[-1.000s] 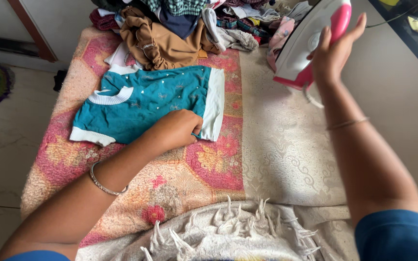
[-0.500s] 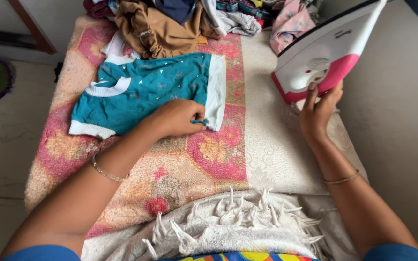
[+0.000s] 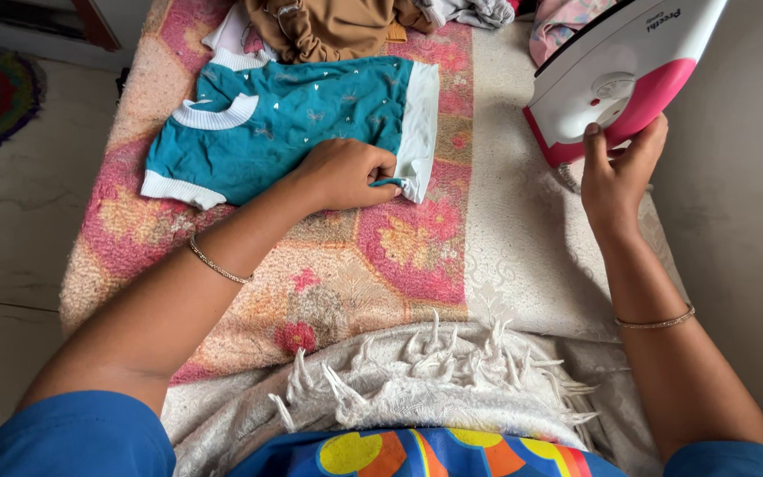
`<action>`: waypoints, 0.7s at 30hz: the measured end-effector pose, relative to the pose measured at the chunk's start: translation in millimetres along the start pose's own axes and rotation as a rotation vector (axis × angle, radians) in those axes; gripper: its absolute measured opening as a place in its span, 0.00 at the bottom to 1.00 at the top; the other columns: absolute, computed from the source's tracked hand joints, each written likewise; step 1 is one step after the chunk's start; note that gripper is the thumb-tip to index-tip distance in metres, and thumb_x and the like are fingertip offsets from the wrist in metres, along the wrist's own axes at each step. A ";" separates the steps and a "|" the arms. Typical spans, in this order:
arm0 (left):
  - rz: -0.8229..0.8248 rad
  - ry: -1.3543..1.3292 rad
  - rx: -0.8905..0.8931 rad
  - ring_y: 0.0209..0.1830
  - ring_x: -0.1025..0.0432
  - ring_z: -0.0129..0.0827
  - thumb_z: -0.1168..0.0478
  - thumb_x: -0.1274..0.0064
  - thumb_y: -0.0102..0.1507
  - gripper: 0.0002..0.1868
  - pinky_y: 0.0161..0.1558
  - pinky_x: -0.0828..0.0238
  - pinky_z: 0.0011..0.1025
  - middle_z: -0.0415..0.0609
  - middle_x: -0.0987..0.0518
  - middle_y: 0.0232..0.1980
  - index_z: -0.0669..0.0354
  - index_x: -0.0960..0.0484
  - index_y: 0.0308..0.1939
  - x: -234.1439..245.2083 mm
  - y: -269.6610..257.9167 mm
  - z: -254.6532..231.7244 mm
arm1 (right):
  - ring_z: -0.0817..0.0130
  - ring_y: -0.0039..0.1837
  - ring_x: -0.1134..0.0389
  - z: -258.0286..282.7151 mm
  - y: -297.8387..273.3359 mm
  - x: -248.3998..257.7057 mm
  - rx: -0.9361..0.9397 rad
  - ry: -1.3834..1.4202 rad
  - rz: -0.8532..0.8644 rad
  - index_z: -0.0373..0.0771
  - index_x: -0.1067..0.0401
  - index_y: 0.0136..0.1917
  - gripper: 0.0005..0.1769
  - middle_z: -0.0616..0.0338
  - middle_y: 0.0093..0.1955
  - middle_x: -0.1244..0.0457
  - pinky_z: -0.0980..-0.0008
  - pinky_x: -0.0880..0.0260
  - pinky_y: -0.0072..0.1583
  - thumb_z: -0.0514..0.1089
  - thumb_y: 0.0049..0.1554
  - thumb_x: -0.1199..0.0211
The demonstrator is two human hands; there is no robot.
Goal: The person irons a small teal and white garment on a patterned cloth-covered surface. They repeatedly fold the garment's edges and use a pink and white iron to press the fabric.
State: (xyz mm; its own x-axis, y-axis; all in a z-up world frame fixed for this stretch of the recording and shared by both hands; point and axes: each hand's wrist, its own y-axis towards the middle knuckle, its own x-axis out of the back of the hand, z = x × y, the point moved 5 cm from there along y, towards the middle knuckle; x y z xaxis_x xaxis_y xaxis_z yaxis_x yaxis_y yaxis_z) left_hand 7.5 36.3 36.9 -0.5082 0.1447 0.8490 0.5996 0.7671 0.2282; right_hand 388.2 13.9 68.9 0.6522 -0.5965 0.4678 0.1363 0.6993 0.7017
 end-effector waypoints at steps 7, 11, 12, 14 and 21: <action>-0.007 0.000 -0.016 0.28 0.22 0.40 0.44 0.39 0.55 0.15 0.31 0.29 0.41 0.42 0.20 0.25 0.50 0.18 0.31 -0.4 -0.5 -0.1 | 0.66 0.72 0.47 36.2 3.8 31.1 0.249 -0.024 -0.305 0.39 0.53 0.75 0.29 0.55 0.70 0.53 0.66 0.36 0.67 0.53 0.73 0.43; -0.001 0.004 -0.018 0.28 0.22 0.40 0.44 0.38 0.55 0.15 0.32 0.30 0.40 0.42 0.20 0.25 0.49 0.18 0.30 -1.8 -0.3 0.4 | 0.66 0.65 0.46 79.2 -1.7 39.9 0.485 -0.193 -0.334 0.36 0.48 0.68 0.27 0.52 0.68 0.53 0.62 0.39 0.63 0.61 0.72 0.52; 0.000 0.005 -0.021 0.28 0.22 0.40 0.44 0.38 0.55 0.15 0.32 0.30 0.40 0.42 0.20 0.25 0.49 0.18 0.30 -1.6 -0.5 0.3 | 0.63 0.64 0.46 94.2 -7.5 27.8 0.620 -0.256 -0.335 0.37 0.47 0.65 0.22 0.54 0.64 0.52 0.58 0.40 0.63 0.54 0.68 0.48; 0.001 0.007 -0.027 0.28 0.22 0.40 0.43 0.38 0.55 0.16 0.32 0.30 0.40 0.42 0.20 0.25 0.50 0.18 0.30 -0.9 -0.4 -0.3 | 0.56 0.68 0.45 113.3 -25.2 -0.4 0.645 -0.237 -0.186 0.36 0.45 0.69 0.28 0.51 0.65 0.49 0.57 0.41 0.70 0.31 0.61 0.34; 0.002 0.010 -0.023 0.29 0.22 0.41 0.41 0.36 0.53 0.20 0.32 0.29 0.40 0.43 0.20 0.25 0.51 0.19 0.29 0.4 -1.6 -2.4 | 0.52 0.70 0.39 169.8 -81.5 -92.4 0.462 -0.171 0.690 0.40 0.32 0.66 0.23 0.51 0.67 0.39 0.51 0.42 0.66 0.49 0.61 0.38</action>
State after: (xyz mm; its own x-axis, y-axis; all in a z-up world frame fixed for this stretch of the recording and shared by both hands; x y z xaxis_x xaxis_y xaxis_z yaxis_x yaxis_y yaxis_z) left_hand 7.8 33.6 38.0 -0.5011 0.1396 0.8541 0.6143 0.7525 0.2374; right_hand 190.2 -54.8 59.8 0.3500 -0.1728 0.9207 -0.5936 0.7194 0.3607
